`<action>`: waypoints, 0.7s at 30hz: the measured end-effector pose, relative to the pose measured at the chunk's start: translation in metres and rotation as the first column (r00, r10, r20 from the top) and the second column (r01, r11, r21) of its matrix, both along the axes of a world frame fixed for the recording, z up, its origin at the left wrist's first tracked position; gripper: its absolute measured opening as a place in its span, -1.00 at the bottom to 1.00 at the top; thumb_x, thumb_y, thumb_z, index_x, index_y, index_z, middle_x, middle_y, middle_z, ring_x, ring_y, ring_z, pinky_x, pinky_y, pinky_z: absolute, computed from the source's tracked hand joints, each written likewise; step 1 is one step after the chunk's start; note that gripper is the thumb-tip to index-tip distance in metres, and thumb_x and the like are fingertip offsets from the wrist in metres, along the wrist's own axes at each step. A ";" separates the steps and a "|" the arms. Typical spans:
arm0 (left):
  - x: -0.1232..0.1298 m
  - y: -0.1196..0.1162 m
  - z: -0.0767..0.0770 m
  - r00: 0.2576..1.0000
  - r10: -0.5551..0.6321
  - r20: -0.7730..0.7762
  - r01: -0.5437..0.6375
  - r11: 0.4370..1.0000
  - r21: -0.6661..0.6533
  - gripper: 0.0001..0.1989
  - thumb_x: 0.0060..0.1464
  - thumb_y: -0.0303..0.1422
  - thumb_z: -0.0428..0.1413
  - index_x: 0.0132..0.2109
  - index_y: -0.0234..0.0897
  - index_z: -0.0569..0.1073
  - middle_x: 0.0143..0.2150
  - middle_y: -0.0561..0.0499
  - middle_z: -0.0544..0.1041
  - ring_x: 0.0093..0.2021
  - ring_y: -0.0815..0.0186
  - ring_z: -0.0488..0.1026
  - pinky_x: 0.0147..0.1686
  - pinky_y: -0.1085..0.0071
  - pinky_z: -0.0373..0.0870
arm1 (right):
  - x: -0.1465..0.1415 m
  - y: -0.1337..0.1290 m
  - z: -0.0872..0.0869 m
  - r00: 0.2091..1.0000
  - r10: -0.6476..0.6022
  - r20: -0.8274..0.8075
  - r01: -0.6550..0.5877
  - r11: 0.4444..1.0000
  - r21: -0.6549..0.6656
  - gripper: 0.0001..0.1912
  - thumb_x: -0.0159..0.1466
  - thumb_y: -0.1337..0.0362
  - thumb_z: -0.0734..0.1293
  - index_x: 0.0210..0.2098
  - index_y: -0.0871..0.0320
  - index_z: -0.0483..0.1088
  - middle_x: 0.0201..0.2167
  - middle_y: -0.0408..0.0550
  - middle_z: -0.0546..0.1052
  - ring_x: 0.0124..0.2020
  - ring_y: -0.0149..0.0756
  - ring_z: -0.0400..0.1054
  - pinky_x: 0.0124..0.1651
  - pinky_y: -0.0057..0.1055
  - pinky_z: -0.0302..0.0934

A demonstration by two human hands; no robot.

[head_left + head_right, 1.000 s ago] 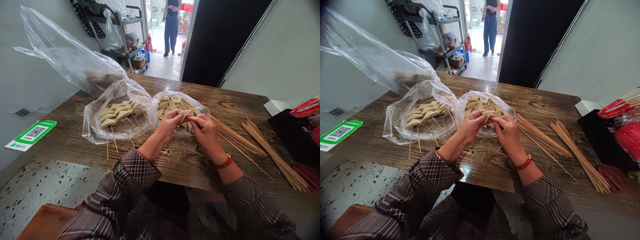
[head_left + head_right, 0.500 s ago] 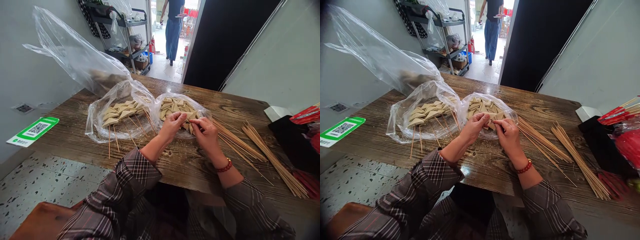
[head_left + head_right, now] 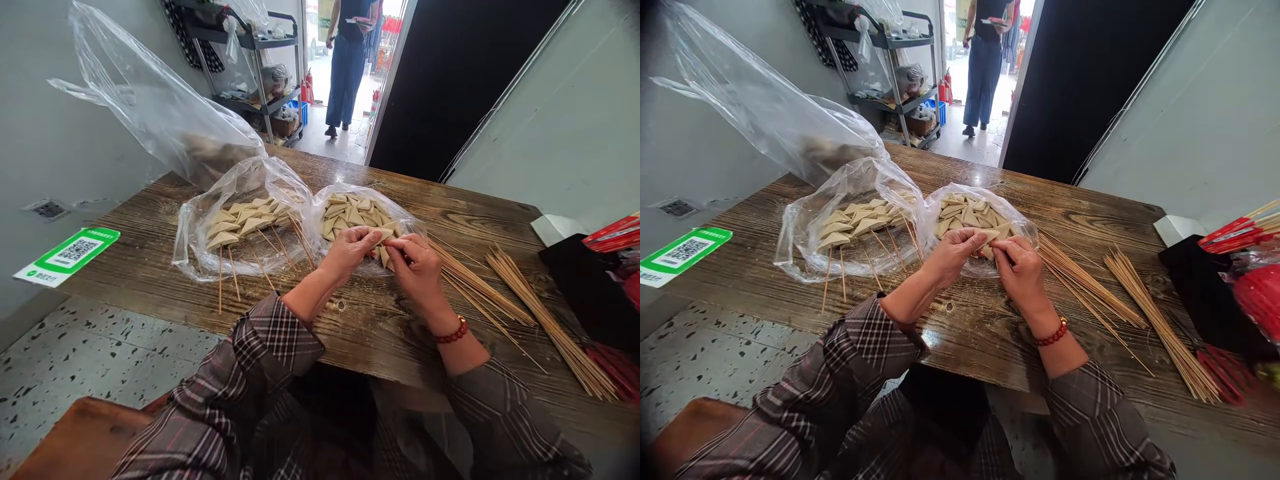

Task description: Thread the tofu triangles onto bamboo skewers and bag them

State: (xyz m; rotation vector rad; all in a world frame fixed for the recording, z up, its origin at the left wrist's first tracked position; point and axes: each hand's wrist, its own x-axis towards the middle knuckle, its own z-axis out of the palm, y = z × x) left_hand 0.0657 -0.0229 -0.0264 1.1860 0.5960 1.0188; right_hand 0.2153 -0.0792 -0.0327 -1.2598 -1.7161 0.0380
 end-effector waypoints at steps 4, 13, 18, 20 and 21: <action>0.001 -0.001 -0.001 1.000 -0.019 0.000 0.019 1.000 0.000 -0.63 -0.05 -0.06 0.27 -0.40 -0.33 0.55 -0.46 0.03 0.45 -0.43 0.44 0.27 -0.38 0.48 0.24 | 0.000 0.001 0.001 1.000 0.018 0.016 -0.018 0.999 0.030 -0.84 0.34 0.28 0.29 -0.26 0.09 0.53 -0.35 -0.05 0.54 -0.32 -0.27 0.42 -0.25 -0.28 0.34; 0.001 -0.003 0.001 0.999 -0.031 0.019 0.031 1.000 0.001 -0.60 -0.08 -0.03 0.28 -0.42 -0.34 0.54 -0.49 0.07 0.40 -0.45 0.46 0.25 -0.39 0.48 0.23 | 0.000 0.002 0.000 1.000 0.007 0.003 -0.007 1.000 0.009 -0.85 0.33 0.27 0.31 -0.32 0.09 0.52 -0.40 -0.07 0.54 -0.35 -0.26 0.41 -0.25 -0.28 0.32; 0.000 0.000 0.000 0.999 0.034 0.007 -0.034 0.999 -0.010 -0.59 -0.11 -0.03 0.30 -0.39 -0.34 0.55 -0.47 0.06 0.43 -0.45 0.46 0.25 -0.40 0.48 0.19 | 0.000 0.002 0.001 0.999 0.032 -0.033 -0.033 0.999 -0.030 -0.86 0.31 0.27 0.33 -0.24 0.09 0.56 -0.32 -0.05 0.57 -0.31 -0.26 0.44 -0.23 -0.29 0.34; -0.001 0.002 0.000 0.997 0.079 -0.013 -0.079 0.997 -0.004 -0.60 -0.08 -0.04 0.28 -0.39 -0.34 0.54 -0.50 0.08 0.40 -0.47 0.47 0.21 -0.44 0.48 0.13 | 0.001 0.002 0.002 0.997 0.049 -0.052 -0.051 0.998 -0.038 -0.84 0.32 0.28 0.32 -0.21 0.08 0.57 -0.30 -0.04 0.57 -0.28 -0.26 0.45 -0.21 -0.29 0.35; -0.001 0.003 -0.001 0.996 0.090 -0.021 -0.090 0.996 0.005 -0.61 -0.07 -0.04 0.27 -0.39 -0.34 0.54 -0.52 0.09 0.38 -0.49 0.48 0.19 -0.46 0.48 0.09 | 0.002 0.002 0.002 0.996 0.059 -0.060 -0.061 0.997 -0.037 -0.82 0.33 0.28 0.31 -0.20 0.07 0.58 -0.31 -0.04 0.57 -0.27 -0.26 0.45 -0.21 -0.29 0.35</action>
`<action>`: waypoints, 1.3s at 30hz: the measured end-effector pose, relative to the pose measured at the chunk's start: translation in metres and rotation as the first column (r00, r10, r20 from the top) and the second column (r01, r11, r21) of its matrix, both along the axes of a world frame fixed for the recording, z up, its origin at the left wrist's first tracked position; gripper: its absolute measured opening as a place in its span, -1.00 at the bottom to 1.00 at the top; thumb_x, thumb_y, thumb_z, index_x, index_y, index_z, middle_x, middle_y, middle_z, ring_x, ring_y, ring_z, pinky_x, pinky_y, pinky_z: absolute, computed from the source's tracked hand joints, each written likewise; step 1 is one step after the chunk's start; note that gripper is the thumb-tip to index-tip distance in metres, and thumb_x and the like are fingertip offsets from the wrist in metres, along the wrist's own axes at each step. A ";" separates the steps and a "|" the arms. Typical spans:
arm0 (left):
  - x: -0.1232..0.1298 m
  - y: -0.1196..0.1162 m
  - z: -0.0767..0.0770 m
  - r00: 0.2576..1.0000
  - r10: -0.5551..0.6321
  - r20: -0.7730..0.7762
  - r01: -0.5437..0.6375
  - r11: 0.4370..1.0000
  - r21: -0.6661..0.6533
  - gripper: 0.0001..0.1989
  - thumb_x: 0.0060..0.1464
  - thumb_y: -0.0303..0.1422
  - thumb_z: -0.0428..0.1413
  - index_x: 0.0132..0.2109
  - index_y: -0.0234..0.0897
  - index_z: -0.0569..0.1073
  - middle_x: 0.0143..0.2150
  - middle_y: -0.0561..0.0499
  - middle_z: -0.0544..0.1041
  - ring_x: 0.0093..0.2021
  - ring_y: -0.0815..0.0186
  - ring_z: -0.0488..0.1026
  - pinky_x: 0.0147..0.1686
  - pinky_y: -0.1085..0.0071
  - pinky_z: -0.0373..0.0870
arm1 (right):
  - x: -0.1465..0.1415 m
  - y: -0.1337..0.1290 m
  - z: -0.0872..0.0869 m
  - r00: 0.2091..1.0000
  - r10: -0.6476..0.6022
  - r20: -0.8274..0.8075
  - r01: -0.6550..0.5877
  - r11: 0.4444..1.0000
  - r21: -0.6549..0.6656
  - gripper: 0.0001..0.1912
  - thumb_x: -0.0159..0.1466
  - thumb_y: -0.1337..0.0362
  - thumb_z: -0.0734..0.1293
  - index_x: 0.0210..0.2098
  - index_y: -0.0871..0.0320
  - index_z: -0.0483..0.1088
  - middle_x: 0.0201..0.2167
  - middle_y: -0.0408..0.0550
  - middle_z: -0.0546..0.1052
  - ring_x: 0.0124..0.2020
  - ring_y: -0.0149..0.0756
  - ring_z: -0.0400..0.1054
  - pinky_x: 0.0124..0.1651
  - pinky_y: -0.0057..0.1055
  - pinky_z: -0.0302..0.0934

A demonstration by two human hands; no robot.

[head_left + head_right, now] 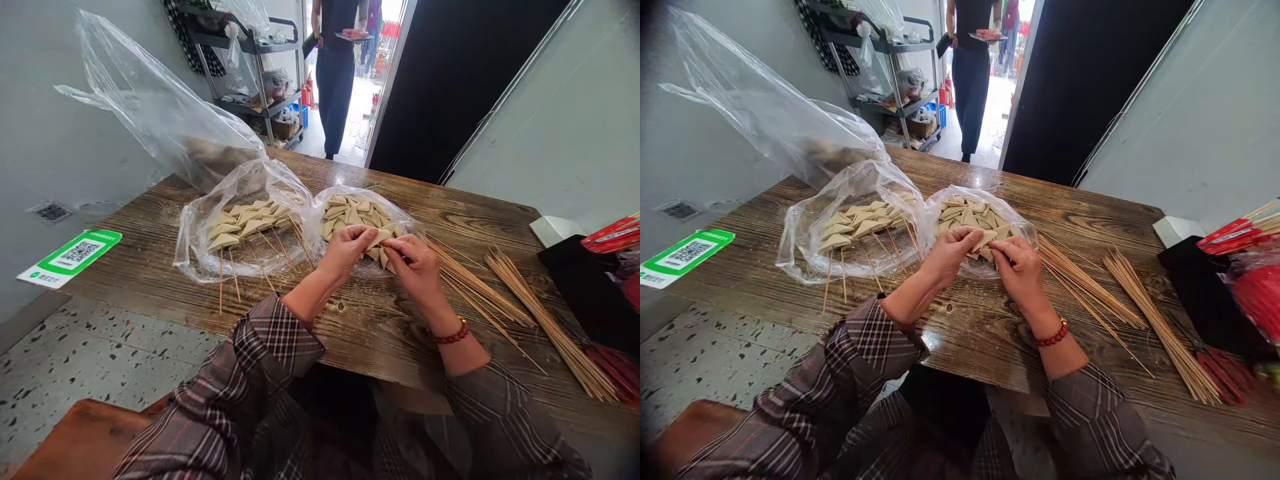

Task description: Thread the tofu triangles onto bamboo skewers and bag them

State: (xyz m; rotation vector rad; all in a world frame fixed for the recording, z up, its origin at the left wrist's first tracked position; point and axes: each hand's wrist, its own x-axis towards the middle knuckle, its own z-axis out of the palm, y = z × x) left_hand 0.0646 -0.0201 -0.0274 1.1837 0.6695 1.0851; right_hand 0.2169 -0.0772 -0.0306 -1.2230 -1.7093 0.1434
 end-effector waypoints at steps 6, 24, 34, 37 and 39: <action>0.000 0.003 -0.004 0.998 0.005 -0.056 -0.003 0.999 0.039 -0.64 0.01 -0.09 0.20 -0.41 -0.36 0.53 -0.57 0.09 0.33 -0.51 0.46 0.16 -0.47 0.46 0.03 | 0.007 0.004 -0.003 0.998 0.055 -0.013 -0.055 0.998 -0.012 -0.78 0.34 0.26 0.30 -0.14 0.04 0.60 -0.32 -0.04 0.56 -0.27 -0.26 0.44 -0.21 -0.28 0.34; 0.003 0.004 -0.009 0.999 -0.032 -0.027 0.032 0.999 0.023 -0.65 0.00 -0.12 0.24 -0.47 -0.36 0.49 -0.55 0.10 0.31 -0.50 0.48 0.14 -0.47 0.49 0.06 | 0.009 0.006 -0.005 0.998 0.027 -0.054 -0.031 0.997 -0.076 -0.83 0.31 0.25 0.33 -0.28 0.07 0.60 -0.38 -0.06 0.55 -0.34 -0.27 0.41 -0.24 -0.31 0.29; 0.003 0.000 -0.003 0.998 -0.006 -0.066 0.008 0.999 0.034 -0.64 0.01 -0.12 0.23 -0.50 -0.35 0.44 -0.57 0.12 0.28 -0.52 0.50 0.14 -0.49 0.50 0.05 | 0.001 0.002 -0.003 0.998 -0.029 -0.054 0.024 0.995 -0.096 -0.83 0.29 0.24 0.32 -0.30 0.10 0.57 -0.37 -0.04 0.55 -0.31 -0.24 0.41 -0.20 -0.29 0.29; -0.001 0.006 -0.001 0.998 0.050 -0.037 -0.050 0.999 0.003 -0.65 -0.04 -0.11 0.27 -0.49 -0.33 0.46 -0.55 0.12 0.32 -0.50 0.49 0.21 -0.46 0.52 0.17 | 0.004 0.001 -0.001 0.999 -0.005 -0.034 0.001 0.991 -0.133 -0.81 0.30 0.22 0.31 -0.25 0.08 0.58 -0.33 -0.04 0.59 -0.29 -0.23 0.43 -0.18 -0.28 0.30; -0.005 0.009 0.001 0.995 0.102 0.009 -0.101 0.994 -0.043 -0.66 -0.09 -0.10 0.31 -0.45 -0.31 0.49 -0.51 0.12 0.37 -0.47 0.48 0.27 -0.41 0.53 0.27 | 0.006 0.000 0.000 1.000 0.016 -0.019 -0.019 0.988 -0.154 -0.79 0.31 0.21 0.30 -0.26 0.09 0.58 -0.36 -0.04 0.60 -0.31 -0.24 0.43 -0.19 -0.28 0.29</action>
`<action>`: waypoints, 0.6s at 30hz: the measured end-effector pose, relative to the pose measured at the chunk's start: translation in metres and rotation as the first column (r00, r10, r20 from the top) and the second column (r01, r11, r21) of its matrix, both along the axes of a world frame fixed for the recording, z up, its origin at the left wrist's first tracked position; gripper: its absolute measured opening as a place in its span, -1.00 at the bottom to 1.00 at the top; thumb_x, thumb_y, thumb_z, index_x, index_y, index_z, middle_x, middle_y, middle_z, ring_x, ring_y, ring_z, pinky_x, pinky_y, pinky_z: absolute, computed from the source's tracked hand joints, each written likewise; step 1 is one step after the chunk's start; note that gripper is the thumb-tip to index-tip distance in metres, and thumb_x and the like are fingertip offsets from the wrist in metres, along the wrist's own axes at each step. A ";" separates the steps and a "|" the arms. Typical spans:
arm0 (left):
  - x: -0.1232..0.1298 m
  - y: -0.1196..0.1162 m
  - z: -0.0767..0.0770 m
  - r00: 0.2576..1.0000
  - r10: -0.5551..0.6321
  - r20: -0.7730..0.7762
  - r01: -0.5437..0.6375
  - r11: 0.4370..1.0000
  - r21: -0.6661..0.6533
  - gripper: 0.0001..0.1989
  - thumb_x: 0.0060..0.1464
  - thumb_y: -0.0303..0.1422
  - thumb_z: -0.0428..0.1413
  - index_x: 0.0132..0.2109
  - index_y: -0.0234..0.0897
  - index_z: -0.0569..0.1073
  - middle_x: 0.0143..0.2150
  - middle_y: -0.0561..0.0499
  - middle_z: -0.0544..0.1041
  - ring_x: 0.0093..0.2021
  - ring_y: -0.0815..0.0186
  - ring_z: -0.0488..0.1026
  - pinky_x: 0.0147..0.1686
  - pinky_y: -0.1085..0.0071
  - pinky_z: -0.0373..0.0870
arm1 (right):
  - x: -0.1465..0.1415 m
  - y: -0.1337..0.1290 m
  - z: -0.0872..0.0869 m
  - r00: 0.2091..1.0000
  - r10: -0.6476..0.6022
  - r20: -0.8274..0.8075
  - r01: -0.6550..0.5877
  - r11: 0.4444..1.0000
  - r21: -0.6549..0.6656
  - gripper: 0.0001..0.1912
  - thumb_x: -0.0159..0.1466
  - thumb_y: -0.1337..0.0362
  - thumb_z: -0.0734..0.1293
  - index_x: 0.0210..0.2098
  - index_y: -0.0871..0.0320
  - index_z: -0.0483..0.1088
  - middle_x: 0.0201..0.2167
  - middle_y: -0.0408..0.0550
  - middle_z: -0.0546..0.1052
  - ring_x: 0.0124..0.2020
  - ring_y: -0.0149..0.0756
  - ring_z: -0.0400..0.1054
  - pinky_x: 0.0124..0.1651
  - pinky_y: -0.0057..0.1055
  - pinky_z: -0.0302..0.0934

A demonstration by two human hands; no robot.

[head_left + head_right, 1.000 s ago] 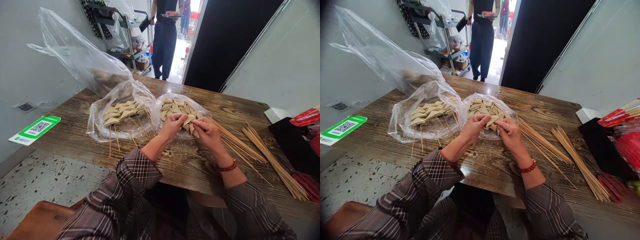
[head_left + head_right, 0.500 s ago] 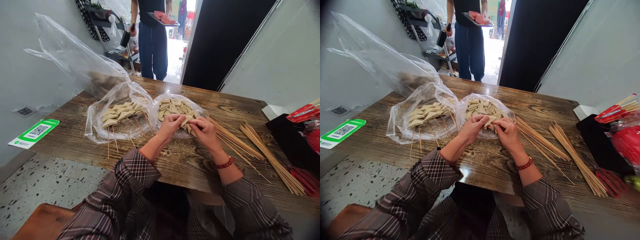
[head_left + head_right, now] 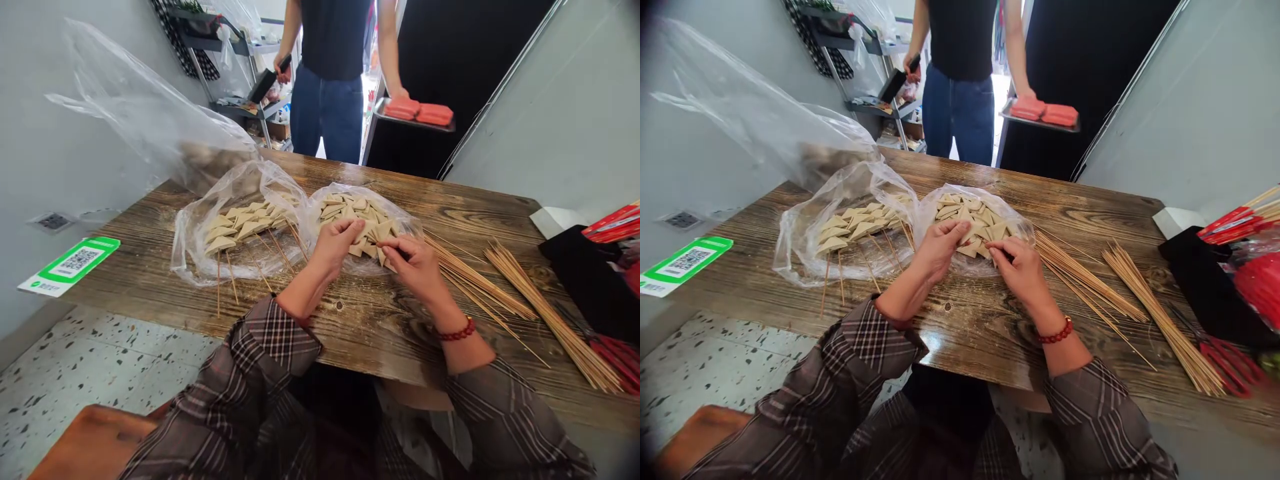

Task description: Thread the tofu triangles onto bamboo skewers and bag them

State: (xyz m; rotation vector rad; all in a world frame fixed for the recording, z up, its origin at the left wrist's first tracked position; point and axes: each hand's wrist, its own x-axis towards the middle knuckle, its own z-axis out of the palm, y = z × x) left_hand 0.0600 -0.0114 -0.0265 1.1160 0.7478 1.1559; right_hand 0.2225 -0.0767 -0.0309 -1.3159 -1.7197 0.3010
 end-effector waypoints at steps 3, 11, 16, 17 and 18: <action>-0.002 0.001 0.002 0.998 0.029 0.063 -0.026 0.998 -0.049 -0.65 -0.13 -0.08 0.33 -0.38 -0.29 0.52 -0.44 0.11 0.44 -0.41 0.47 0.35 -0.35 0.53 0.34 | -0.002 -0.001 -0.002 0.999 0.023 -0.026 -0.023 1.000 -0.017 -0.78 0.31 0.20 0.30 -0.27 0.11 0.59 -0.37 -0.04 0.61 -0.32 -0.25 0.44 -0.21 -0.30 0.29; 0.002 0.000 0.003 0.998 0.006 0.070 -0.006 1.000 0.000 -0.60 -0.10 -0.07 0.31 -0.50 -0.32 0.42 -0.55 0.10 0.36 -0.48 0.48 0.29 -0.40 0.51 0.27 | -0.014 -0.001 -0.006 0.988 -0.016 -0.156 0.015 1.000 -0.002 -0.79 0.28 0.23 0.31 -0.29 0.11 0.60 -0.42 -0.05 0.59 -0.38 -0.28 0.42 -0.29 -0.34 0.28; 0.008 -0.006 0.001 0.999 -0.052 0.007 0.052 0.998 0.042 -0.59 -0.06 -0.07 0.27 -0.53 -0.31 0.38 -0.56 0.10 0.32 -0.48 0.46 0.27 -0.40 0.49 0.22 | -0.018 0.002 -0.005 0.976 -0.054 -0.209 0.052 0.999 -0.016 -0.80 0.26 0.23 0.32 -0.34 0.11 0.59 -0.44 -0.06 0.57 -0.41 -0.31 0.40 -0.31 -0.37 0.28; 0.009 -0.008 0.000 0.998 -0.065 -0.018 0.066 0.996 0.055 -0.60 -0.03 -0.07 0.26 -0.52 -0.31 0.38 -0.56 0.10 0.32 -0.48 0.46 0.25 -0.41 0.49 0.20 | -0.018 0.002 -0.005 0.972 -0.059 -0.229 0.052 0.998 -0.037 -0.80 0.26 0.22 0.32 -0.35 0.12 0.59 -0.45 -0.08 0.56 -0.43 -0.33 0.39 -0.33 -0.38 0.27; 0.010 -0.009 -0.001 0.996 -0.073 -0.045 0.076 0.995 0.068 -0.60 -0.01 -0.08 0.24 -0.52 -0.31 0.38 -0.55 0.10 0.32 -0.49 0.46 0.24 -0.41 0.49 0.19 | -0.019 0.002 -0.006 0.964 -0.066 -0.257 0.049 0.996 -0.069 -0.80 0.26 0.21 0.32 -0.36 0.13 0.58 -0.48 -0.09 0.54 -0.47 -0.35 0.37 -0.36 -0.40 0.26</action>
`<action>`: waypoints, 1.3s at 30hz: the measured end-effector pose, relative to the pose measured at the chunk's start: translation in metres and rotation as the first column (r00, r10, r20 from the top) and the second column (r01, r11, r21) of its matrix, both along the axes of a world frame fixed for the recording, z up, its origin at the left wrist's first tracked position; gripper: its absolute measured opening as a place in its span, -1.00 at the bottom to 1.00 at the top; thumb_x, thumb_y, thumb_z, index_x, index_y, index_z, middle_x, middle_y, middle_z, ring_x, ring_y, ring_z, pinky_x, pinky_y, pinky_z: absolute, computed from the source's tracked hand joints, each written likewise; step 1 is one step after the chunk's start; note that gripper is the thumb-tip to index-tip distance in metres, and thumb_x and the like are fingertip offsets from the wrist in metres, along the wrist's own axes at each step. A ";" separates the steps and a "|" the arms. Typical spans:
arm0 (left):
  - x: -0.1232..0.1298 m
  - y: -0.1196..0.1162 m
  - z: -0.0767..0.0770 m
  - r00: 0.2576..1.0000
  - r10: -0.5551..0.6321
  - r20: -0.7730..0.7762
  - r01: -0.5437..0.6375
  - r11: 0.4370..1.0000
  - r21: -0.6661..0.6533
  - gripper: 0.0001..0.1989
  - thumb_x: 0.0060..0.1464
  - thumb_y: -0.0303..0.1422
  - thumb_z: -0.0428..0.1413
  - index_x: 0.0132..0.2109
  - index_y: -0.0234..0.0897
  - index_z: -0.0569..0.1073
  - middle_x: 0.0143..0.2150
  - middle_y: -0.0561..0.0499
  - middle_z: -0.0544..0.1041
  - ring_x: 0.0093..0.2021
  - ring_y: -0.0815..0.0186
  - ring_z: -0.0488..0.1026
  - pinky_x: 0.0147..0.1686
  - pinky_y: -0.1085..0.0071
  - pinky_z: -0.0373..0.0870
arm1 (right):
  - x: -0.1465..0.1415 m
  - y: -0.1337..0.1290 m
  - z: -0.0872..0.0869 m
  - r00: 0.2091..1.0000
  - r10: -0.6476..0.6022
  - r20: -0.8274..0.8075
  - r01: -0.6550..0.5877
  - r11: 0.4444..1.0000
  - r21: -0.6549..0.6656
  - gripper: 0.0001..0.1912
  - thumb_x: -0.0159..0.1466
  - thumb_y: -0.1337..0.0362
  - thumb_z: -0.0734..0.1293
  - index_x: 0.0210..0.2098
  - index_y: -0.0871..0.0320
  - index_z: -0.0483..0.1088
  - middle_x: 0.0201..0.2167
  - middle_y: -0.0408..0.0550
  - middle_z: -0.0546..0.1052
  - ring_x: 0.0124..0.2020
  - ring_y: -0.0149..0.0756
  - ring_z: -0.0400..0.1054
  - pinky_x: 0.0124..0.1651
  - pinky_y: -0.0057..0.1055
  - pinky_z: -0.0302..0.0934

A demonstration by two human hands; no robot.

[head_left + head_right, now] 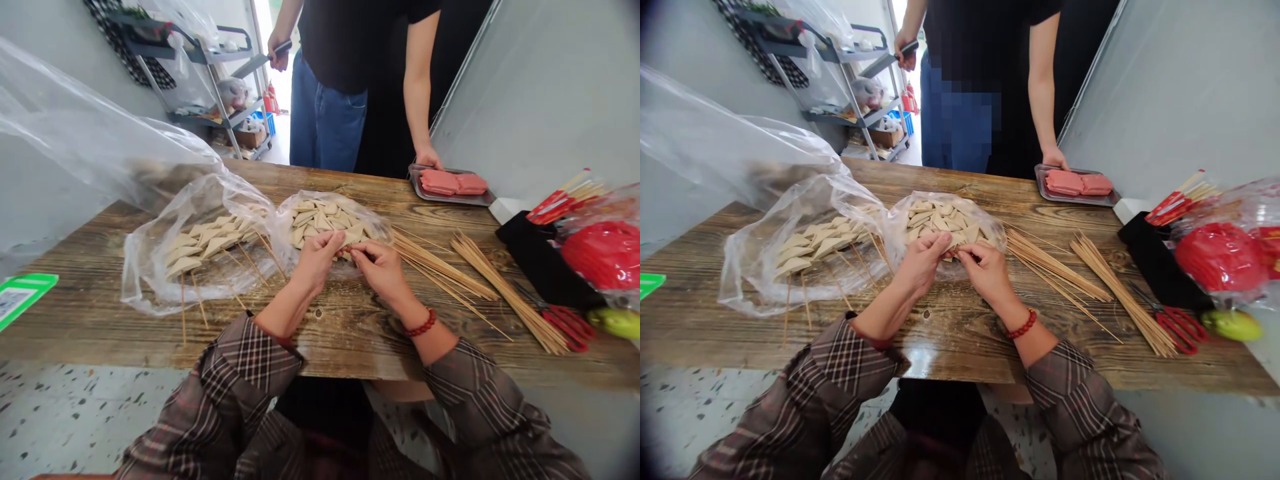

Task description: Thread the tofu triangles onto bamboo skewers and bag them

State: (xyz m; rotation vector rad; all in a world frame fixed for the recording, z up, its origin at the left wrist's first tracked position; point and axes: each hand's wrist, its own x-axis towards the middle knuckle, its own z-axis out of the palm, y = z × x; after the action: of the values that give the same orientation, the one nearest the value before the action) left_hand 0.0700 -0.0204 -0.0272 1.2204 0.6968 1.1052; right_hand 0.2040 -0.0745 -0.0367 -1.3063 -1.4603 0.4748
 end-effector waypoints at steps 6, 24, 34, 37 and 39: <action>-0.003 0.004 0.000 1.000 0.027 -0.015 -0.027 1.000 -0.002 -0.58 -0.03 -0.06 0.25 -0.54 -0.30 0.34 -0.55 0.13 0.24 -0.47 0.46 0.19 -0.40 0.50 0.23 | 0.003 -0.002 0.002 0.998 0.055 -0.033 -0.058 0.994 -0.096 -0.77 0.27 0.15 0.32 -0.33 0.14 0.57 -0.56 -0.15 0.48 -0.57 -0.38 0.31 -0.47 -0.41 0.22; -0.011 0.019 -0.004 0.972 0.144 -0.185 -0.116 0.981 0.153 -0.73 0.13 -0.18 0.15 -0.17 -0.28 0.58 -0.34 0.01 0.49 -0.35 0.39 0.37 -0.25 0.44 0.32 | 0.027 0.001 0.009 0.985 -0.172 0.007 0.170 0.980 0.101 -0.77 0.27 0.16 0.33 -0.27 0.13 0.59 -0.37 -0.03 0.61 -0.36 -0.26 0.45 -0.30 -0.33 0.31; -0.003 0.015 -0.017 0.390 0.516 -0.762 0.354 0.680 0.642 -0.75 0.20 -0.29 0.08 -0.11 -0.28 0.61 -0.09 -0.20 0.48 -0.04 0.08 0.35 0.02 0.14 0.27 | 0.022 0.002 0.007 0.986 -0.163 0.028 0.159 0.982 0.104 -0.77 0.26 0.18 0.33 -0.29 0.14 0.60 -0.37 -0.02 0.62 -0.38 -0.29 0.45 -0.34 -0.36 0.29; 0.001 0.010 -0.012 0.310 0.552 -0.774 0.390 0.669 0.633 -0.73 0.19 -0.25 0.10 -0.10 -0.29 0.60 -0.06 -0.23 0.46 -0.01 0.04 0.32 -0.01 0.14 0.27 | 0.023 0.002 0.008 0.986 -0.166 0.037 0.161 0.982 0.103 -0.77 0.26 0.17 0.32 -0.28 0.14 0.60 -0.37 -0.03 0.62 -0.37 -0.28 0.46 -0.35 -0.37 0.29; 0.004 0.007 -0.009 0.278 0.562 -0.779 0.401 0.669 0.626 -0.74 0.17 -0.26 0.12 -0.10 -0.30 0.58 -0.04 -0.24 0.46 0.02 0.02 0.32 -0.03 0.14 0.27 | 0.024 0.002 0.008 0.985 -0.166 0.038 0.161 0.981 0.105 -0.76 0.27 0.16 0.32 -0.28 0.13 0.60 -0.37 -0.03 0.61 -0.37 -0.28 0.46 -0.35 -0.37 0.29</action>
State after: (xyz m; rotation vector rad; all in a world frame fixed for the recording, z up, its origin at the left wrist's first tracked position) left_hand 0.0742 -0.0129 -0.0363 2.7807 1.3166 0.5419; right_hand 0.2277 -0.0727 -0.0283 -1.3505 -1.3833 0.2609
